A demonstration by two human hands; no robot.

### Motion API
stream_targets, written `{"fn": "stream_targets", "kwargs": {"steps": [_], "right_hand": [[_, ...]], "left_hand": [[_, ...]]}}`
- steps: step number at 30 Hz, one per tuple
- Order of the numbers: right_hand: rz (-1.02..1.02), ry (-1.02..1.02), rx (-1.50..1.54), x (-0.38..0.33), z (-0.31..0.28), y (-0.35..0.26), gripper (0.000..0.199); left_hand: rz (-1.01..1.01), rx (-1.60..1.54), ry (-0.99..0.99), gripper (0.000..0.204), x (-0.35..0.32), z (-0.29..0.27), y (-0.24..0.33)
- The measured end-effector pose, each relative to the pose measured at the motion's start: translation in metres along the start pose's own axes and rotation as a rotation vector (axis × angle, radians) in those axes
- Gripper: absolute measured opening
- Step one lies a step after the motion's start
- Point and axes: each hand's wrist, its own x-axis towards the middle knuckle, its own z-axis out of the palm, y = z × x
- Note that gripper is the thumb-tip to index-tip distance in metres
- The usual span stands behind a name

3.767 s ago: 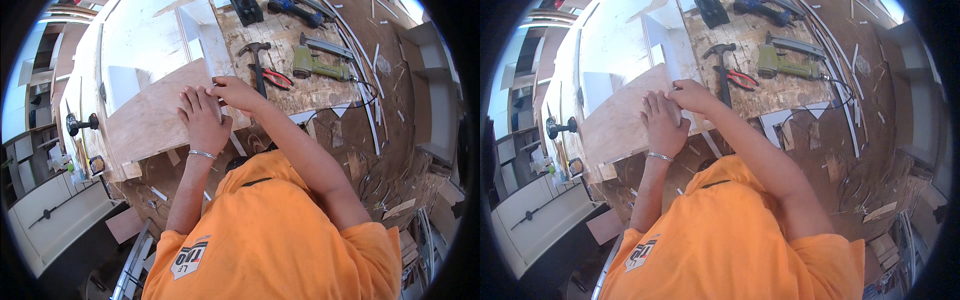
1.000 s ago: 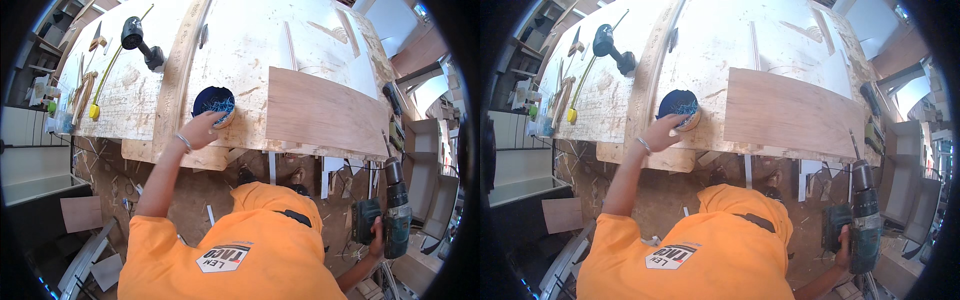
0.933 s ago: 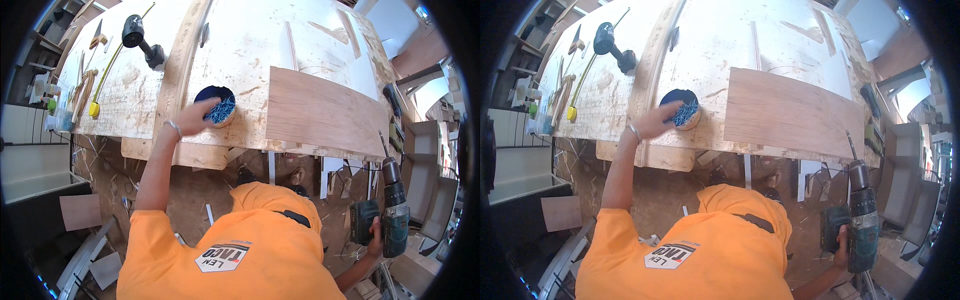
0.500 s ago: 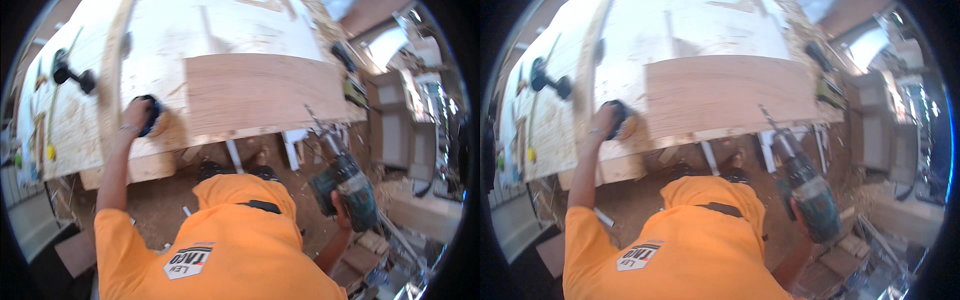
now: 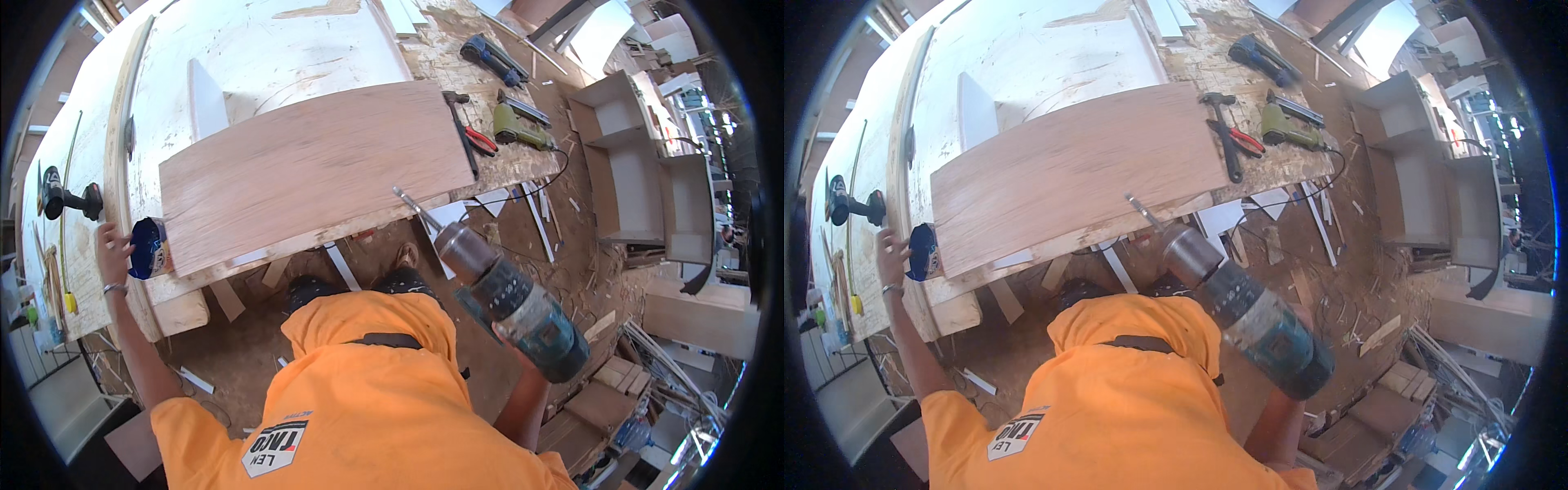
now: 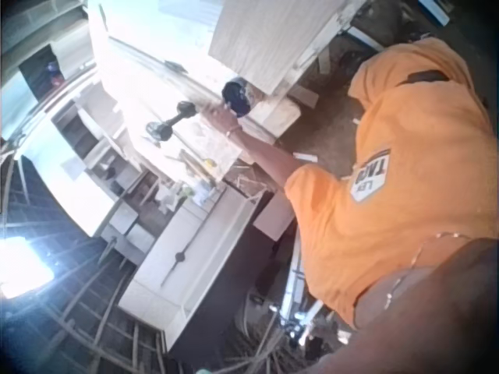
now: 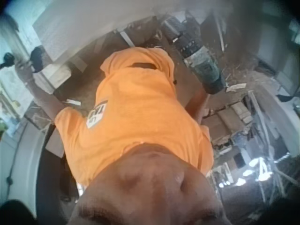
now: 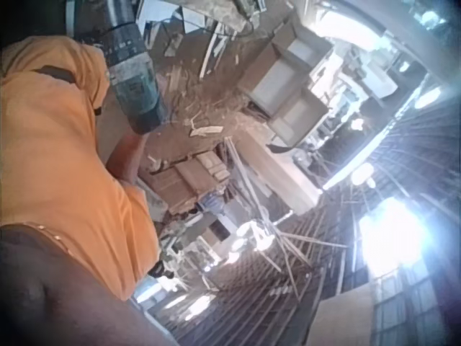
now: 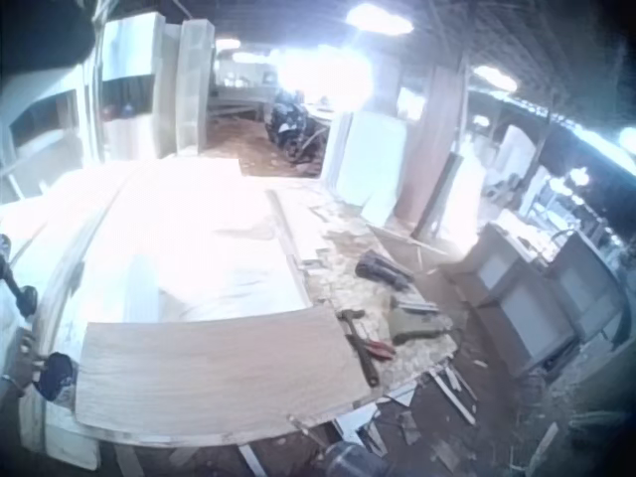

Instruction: The person aligns a piece of plywood against a white wooden structure, uses a nail gun to secure it, and then prepares a power drill with a screw.

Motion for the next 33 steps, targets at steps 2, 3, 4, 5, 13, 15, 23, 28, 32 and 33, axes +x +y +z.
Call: {"fn": "stream_targets", "kwargs": {"steps": [2,3,4,5,13,15,23,28,32,33], "right_hand": [[-0.098,0.019,0.042,0.02,-0.008,0.022,0.051],[-0.189,0.024,0.06,0.041,-0.014,0.027,0.042],[-0.181,0.081,0.053,0.041,-0.014,0.03,0.037],[-0.16,0.179,0.104,0.028,-0.021,0.024,0.033],[-0.112,-0.074,0.744,0.093,-0.076,0.039,0.032],[-0.124,-0.123,0.728,0.098,-0.076,0.056,0.033],[0.001,-0.143,0.521,0.086,-0.121,0.024,0.038],[0.076,-0.196,0.363,0.079,-0.155,0.013,0.041],[0.163,-0.231,0.244,0.077,-0.181,-0.021,0.044],[0.175,-0.242,0.218,0.08,-0.186,-0.031,0.045]], "left_hand": [[0.063,-0.116,0.165,0.035,-0.027,-0.013,0.049],[0.058,-0.133,0.269,0.038,-0.064,-0.017,0.085],[0.091,-0.134,0.235,0.042,-0.082,-0.006,0.133],[0.148,-0.18,0.121,0.047,-0.084,0.042,0.182],[-0.407,-0.705,-0.634,0.03,-0.296,0.324,0.326],[-0.497,-0.939,-0.571,0.025,-0.326,0.354,0.34],[-0.777,-1.161,-0.595,0.022,-0.325,0.392,0.354],[-0.756,-1.07,-0.584,0.024,-0.321,0.396,0.361],[-0.743,-1.062,-0.698,0.024,-0.31,0.403,0.358],[-0.768,-1.108,-0.716,0.025,-0.31,0.405,0.355]]}}
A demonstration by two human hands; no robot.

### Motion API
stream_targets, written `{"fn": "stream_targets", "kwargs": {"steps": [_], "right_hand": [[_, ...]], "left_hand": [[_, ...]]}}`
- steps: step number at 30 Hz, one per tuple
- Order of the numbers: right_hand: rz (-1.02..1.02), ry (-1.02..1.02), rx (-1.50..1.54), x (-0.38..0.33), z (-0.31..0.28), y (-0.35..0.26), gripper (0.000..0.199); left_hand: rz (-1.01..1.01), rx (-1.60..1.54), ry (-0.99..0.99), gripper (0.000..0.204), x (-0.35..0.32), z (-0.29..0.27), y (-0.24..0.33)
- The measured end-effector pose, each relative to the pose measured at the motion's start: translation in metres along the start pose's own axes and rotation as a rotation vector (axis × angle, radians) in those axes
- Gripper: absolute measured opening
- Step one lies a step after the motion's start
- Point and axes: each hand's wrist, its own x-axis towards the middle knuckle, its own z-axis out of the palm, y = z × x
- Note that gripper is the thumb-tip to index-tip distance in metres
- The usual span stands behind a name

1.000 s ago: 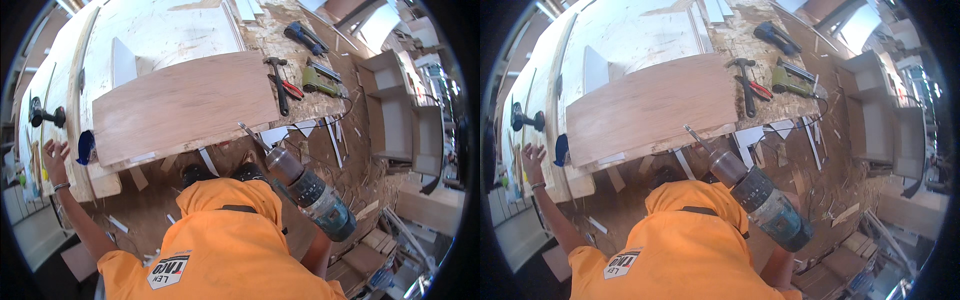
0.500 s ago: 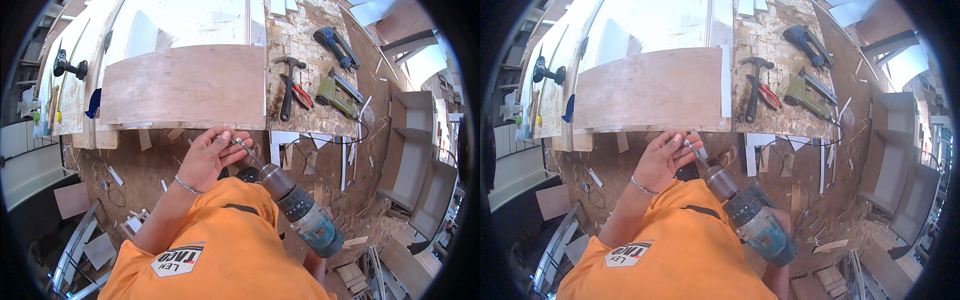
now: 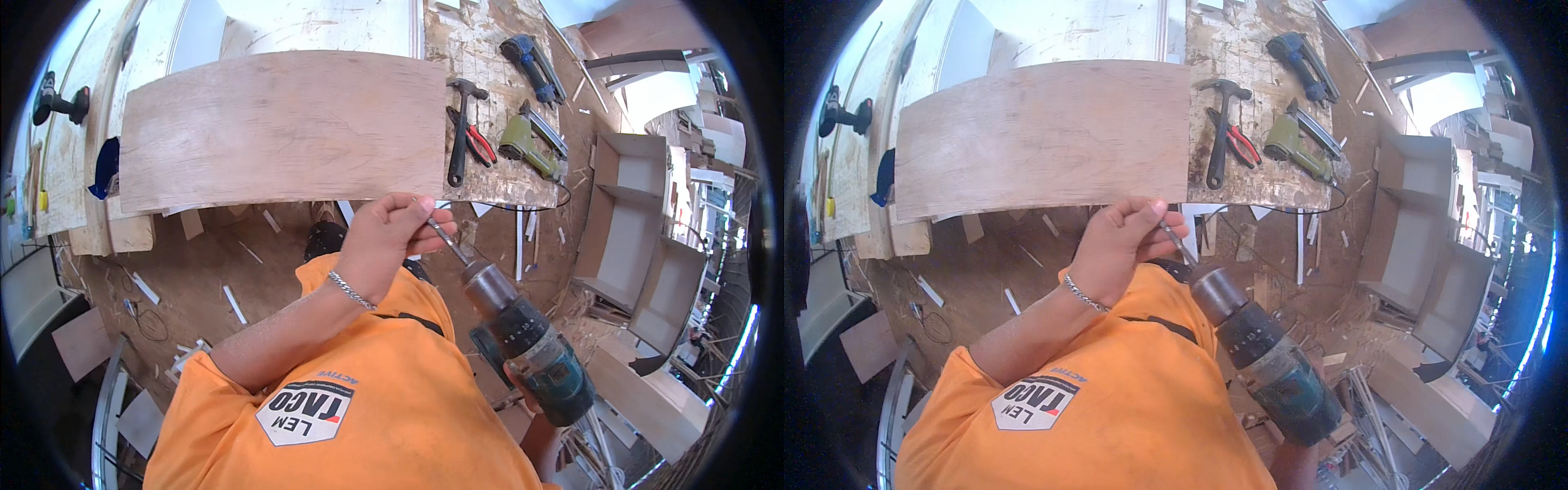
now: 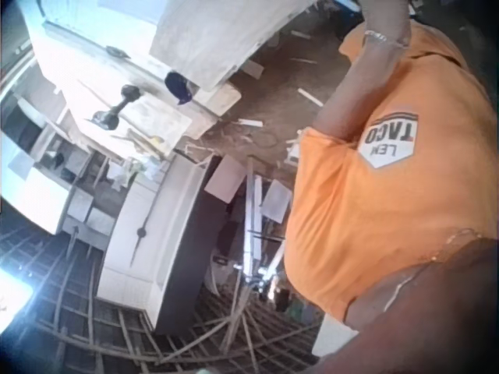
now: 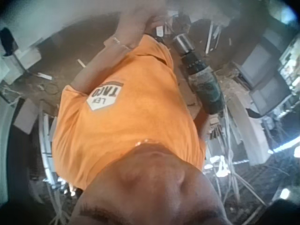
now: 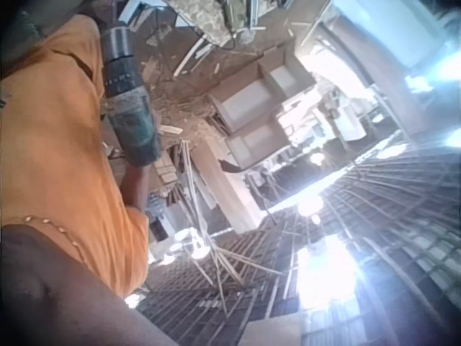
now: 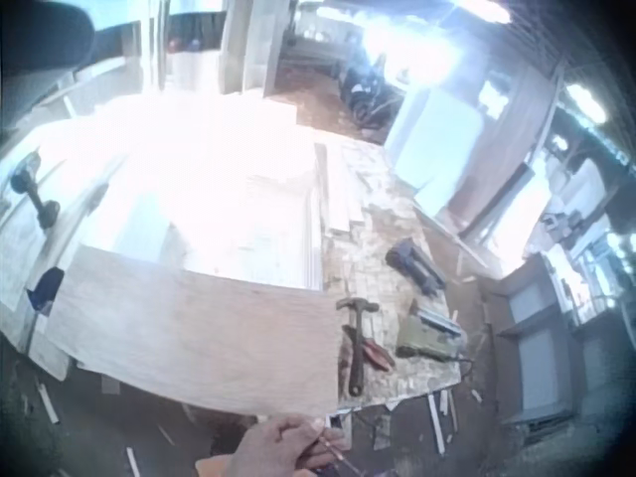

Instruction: The person aligns a piece of plywood against a white wooden structure, uses a nail gun to secure it, and then prepares a power drill with a screw.

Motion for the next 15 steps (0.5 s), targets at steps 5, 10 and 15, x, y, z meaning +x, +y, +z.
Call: {"fn": "stream_targets", "kwargs": {"steps": [5,10,15], "right_hand": [[0.109,-0.029,-0.133,-0.001,-0.024,-0.064,0.049],[0.158,-0.024,-0.282,0.018,-0.03,-0.136,0.042],[0.103,-0.073,-0.363,0.05,-0.03,-0.198,0.043]], "left_hand": [[-0.135,-0.346,-0.124,0.027,0.01,0.005,-0.011],[-0.233,-0.59,-0.197,0.038,0.015,0.005,-0.003],[-0.268,-0.66,-0.189,0.041,0.028,0.001,0.003]]}}
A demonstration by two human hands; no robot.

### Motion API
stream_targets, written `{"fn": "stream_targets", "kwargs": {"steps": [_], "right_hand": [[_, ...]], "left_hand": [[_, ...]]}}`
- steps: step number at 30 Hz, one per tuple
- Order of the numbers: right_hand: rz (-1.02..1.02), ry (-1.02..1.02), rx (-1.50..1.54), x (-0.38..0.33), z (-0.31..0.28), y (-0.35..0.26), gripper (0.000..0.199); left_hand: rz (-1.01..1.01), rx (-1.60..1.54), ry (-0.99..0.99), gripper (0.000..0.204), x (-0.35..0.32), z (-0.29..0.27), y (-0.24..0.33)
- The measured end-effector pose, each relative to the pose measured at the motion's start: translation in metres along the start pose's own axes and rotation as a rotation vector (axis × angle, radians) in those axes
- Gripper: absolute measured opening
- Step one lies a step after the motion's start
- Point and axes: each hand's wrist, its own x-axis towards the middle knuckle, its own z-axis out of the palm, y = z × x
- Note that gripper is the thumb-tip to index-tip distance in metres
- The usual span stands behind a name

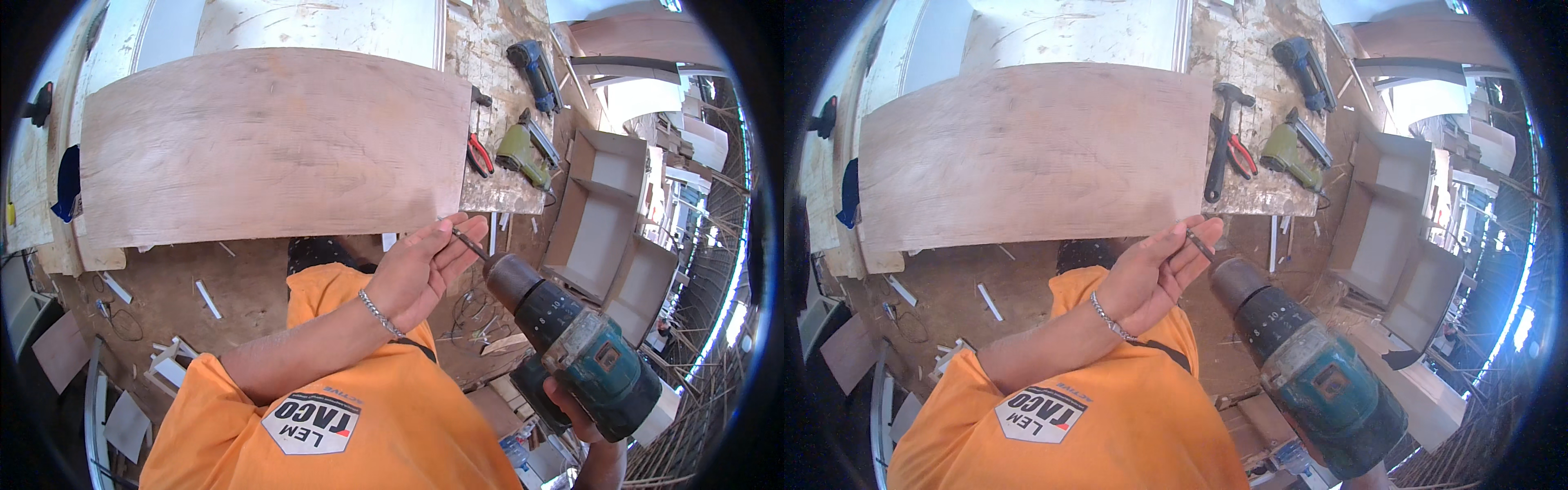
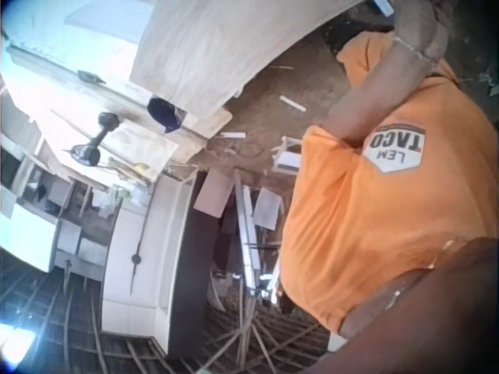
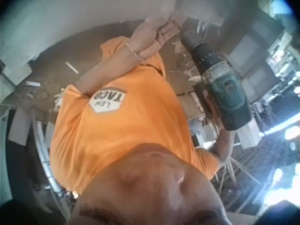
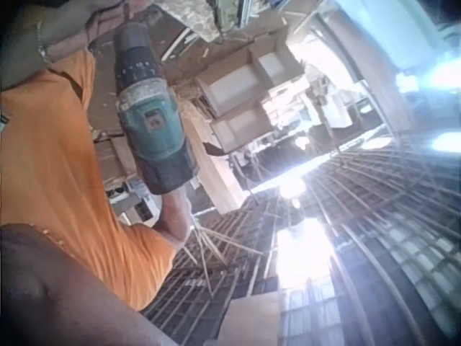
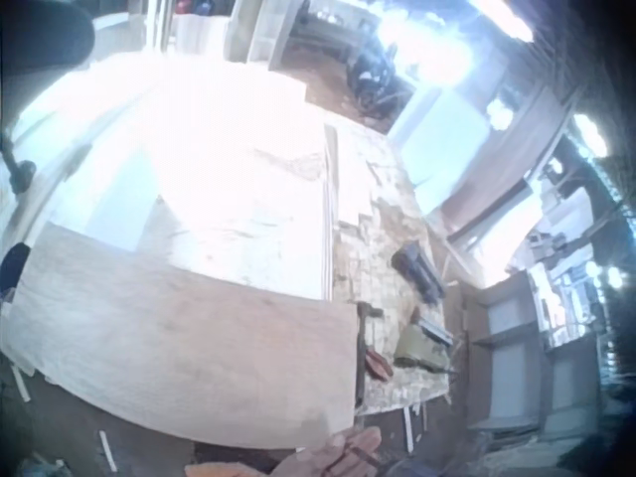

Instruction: The person aligns a piece of plywood against a white wooden structure, uses a nail gun to secure it, and then prepares a power drill with a screw.

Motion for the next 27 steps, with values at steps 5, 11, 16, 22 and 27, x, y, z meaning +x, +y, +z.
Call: {"fn": "stream_targets", "kwargs": {"steps": [5,11,16,22,27], "right_hand": [[0.071,-0.046,-0.072,0.007,-0.018,-0.02,0.043],[-0.006,-0.069,-0.175,0.011,-0.033,-0.028,0.044],[0.068,-0.103,-0.202,0.017,-0.032,-0.038,0.049],[0.074,-0.118,-0.198,0.021,-0.033,-0.042,0.049],[0.076,-0.127,-0.204,0.026,-0.034,-0.045,0.049]], "left_hand": [[-0.009,-0.042,0.043,0.041,-0.001,0.008,0.004],[-0.02,-0.078,0.049,0.039,-0.003,0.007,0.006],[-0.046,-0.109,0.058,0.041,-0.002,0.011,0.011],[-0.024,-0.097,0.073,0.042,0.0,0.01,0.008],[-0.014,-0.101,0.114,0.042,0.0,0.015,0.008]]}}
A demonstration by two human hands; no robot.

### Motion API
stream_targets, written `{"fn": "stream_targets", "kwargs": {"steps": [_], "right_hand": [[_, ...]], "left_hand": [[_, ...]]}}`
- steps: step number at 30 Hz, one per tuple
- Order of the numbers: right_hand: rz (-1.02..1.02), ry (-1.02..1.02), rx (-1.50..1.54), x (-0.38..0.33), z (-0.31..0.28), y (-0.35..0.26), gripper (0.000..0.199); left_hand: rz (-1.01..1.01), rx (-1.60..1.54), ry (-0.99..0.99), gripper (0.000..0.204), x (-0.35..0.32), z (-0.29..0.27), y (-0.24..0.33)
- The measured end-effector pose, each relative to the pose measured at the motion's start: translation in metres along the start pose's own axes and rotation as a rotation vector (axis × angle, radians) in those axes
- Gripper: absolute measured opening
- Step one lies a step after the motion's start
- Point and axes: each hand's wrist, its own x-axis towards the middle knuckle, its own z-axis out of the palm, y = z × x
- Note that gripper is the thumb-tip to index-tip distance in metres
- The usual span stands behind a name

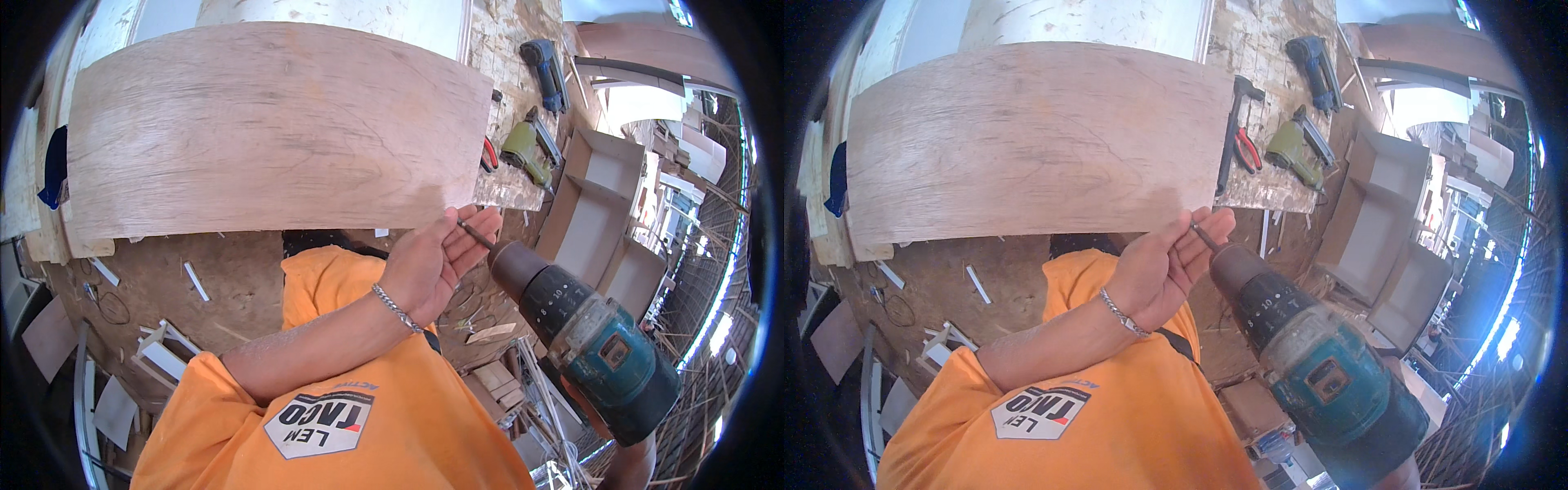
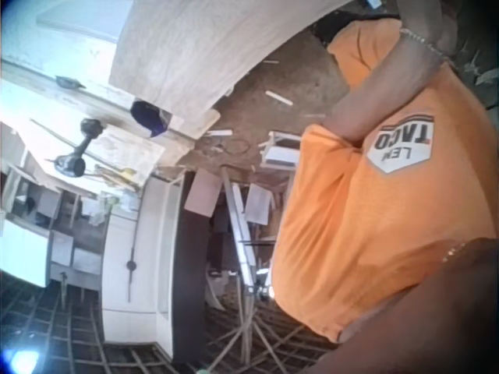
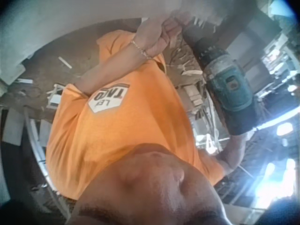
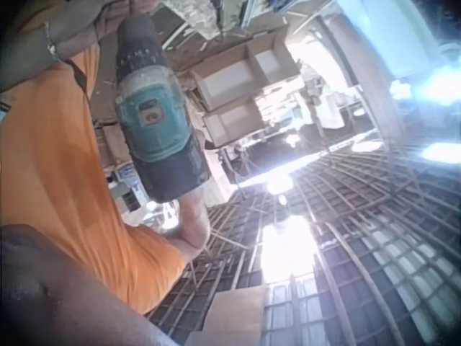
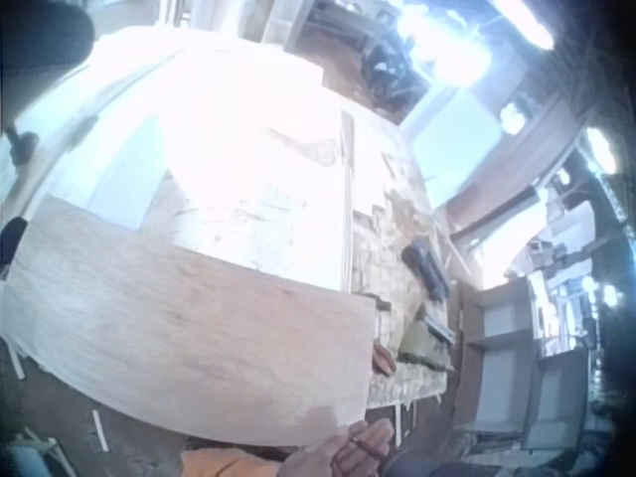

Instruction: The person aligns a piece of plywood against a white wooden structure, uses a nail gun to secure it, and then prepares a power drill with a screw.

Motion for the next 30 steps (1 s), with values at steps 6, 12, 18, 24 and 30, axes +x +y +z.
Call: {"fn": "stream_targets", "kwargs": {"steps": [6,12,18,24,30], "right_hand": [[0.004,-0.013,-0.009,0.002,-0.002,0.001,0.049],[-0.006,-0.018,-0.012,0.002,-0.003,-0.001,0.049],[-0.022,-0.018,-0.007,0.004,-0.002,0.0,0.049],[-0.028,-0.017,0.007,0.011,-0.002,0.0,0.049],[-0.02,-0.02,0.006,0.015,-0.005,0.001,0.049]], "left_hand": [[-0.027,-0.049,-0.046,0.042,0.003,-0.004,0.002],[-0.042,-0.078,-0.071,0.042,0.003,-0.004,0.003],[-0.042,-0.046,-0.057,0.042,0.002,-0.003,0.004],[-0.038,0.004,-0.04,0.042,0.002,-0.002,0.004],[-0.269,0.113,0.016,0.053,-0.008,-0.032,0.023]]}}
